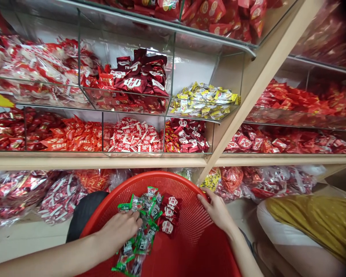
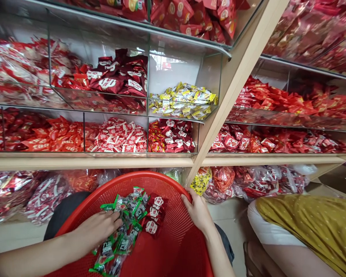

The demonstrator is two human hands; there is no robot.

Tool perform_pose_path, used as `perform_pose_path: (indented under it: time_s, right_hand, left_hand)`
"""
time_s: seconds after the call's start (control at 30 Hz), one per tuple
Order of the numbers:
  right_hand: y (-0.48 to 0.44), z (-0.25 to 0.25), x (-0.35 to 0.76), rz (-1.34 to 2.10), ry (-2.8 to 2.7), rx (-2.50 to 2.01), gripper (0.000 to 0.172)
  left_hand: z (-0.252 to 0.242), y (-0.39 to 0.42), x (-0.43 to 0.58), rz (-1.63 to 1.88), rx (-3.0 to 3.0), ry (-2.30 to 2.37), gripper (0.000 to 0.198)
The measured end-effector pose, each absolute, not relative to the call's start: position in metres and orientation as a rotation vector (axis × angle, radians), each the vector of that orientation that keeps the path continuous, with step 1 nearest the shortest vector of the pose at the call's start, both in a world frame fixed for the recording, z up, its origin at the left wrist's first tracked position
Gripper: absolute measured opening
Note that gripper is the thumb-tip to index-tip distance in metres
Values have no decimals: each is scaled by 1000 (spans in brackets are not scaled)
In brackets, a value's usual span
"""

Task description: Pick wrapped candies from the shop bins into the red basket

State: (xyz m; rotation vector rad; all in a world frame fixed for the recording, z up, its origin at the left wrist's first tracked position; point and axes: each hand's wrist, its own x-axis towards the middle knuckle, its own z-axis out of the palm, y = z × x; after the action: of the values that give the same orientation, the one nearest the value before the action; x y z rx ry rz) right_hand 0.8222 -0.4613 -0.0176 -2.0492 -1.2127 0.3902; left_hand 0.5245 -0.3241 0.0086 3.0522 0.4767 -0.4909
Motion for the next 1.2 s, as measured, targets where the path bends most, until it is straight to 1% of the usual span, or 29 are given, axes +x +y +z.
perform_pose_path:
  time_s: [0.03, 0.07, 0.2, 0.3, 0.43, 0.53, 0.6, 0.77, 0.87, 0.93, 1.07, 1.13, 1.2]
  right_hand:
    - [-461, -18, 822, 390, -1214, -2045, 40]
    - [-461, -18, 822, 392, -1213, -2042, 40]
    - [-461, -19, 823, 397, -1214, -2029, 40]
    - [-460, -21, 824, 376, -1219, -2040, 41]
    - [-458, -24, 825, 351, -1235, -2061, 40]
    - [-458, -26, 826, 322, -1263, -2110, 40]
    - [-457, -26, 826, 315, -1280, -2153, 40]
    - [-458, -26, 825, 303, -1298, -2209, 40]
    - [-458, -27, 823, 281, -1326, -2225, 39]
    - [-458, -28, 822, 269, -1342, -2241, 39]
    - [-458, -26, 824, 253, -1364, -2297, 37]
    - [-455, -20, 819, 116, -1391, -2339, 35]
    - [-452, -13, 802, -107, -1484, -2333, 33]
  left_hand:
    - [8, -319, 523, -361, 3048, 447, 45]
    - [10, -314, 523, -279, 3027, 443, 43]
    - [40, -297, 544, -227, 2824, 510, 21]
    - [45, -285, 578, -94, 2595, 517, 16]
    - [15, -268, 621, -92, 2572, 650, 17]
    - [-4, -263, 633, -59, 2657, 724, 16]
    - [-5, -262, 632, 20, 2738, 751, 17]
    - [14, -258, 617, 254, 2895, 780, 25]
    - [16, -256, 609, 366, 3025, 839, 28]
    - [12, -256, 606, 378, 3090, 881, 31]
    - [0, -250, 604, 277, 3056, 1044, 41]
    - [-3, -243, 602, 233, 3026, 1068, 38]
    - [-5, -236, 600, 214, 3013, 1040, 33]
